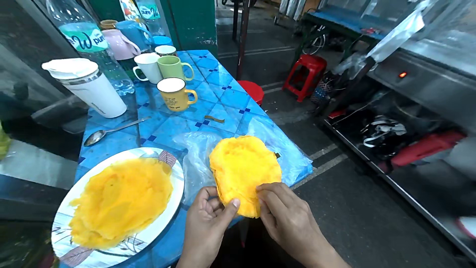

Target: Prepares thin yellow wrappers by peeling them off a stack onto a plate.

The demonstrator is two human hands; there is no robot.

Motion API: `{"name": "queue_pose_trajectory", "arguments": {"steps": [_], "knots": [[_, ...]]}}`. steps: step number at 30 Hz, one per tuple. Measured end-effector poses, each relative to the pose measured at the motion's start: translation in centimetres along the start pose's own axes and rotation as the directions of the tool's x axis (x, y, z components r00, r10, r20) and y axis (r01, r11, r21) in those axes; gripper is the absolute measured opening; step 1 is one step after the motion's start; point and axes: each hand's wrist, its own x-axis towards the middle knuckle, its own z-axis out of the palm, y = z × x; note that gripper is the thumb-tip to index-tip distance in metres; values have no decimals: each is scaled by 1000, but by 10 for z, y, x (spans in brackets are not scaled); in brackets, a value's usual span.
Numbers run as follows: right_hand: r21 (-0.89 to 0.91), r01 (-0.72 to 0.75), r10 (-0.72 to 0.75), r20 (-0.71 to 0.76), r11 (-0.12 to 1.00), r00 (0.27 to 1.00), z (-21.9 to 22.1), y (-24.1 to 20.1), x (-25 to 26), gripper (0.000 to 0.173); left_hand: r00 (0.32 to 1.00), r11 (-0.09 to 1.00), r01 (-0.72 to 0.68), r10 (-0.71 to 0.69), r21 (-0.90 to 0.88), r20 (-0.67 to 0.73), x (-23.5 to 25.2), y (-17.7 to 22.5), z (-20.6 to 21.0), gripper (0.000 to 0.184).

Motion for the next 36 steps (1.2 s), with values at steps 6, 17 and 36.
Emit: {"name": "queue_pose_trajectory", "arguments": {"steps": [6,17,36], "knots": [[-42,37,-36,27,998,999,0,2,3,15,1000,999,29,-29,-18,-8,1,3,-3,34],[97,97,-96,-18,990,995,1,12,13,12,999,990,45,-47,131,11,8,1,-3,55],[188,20,-42,111,982,993,11,26,34,16,986,918,167,-164,360,-37,22,-4,-5,67]]}}
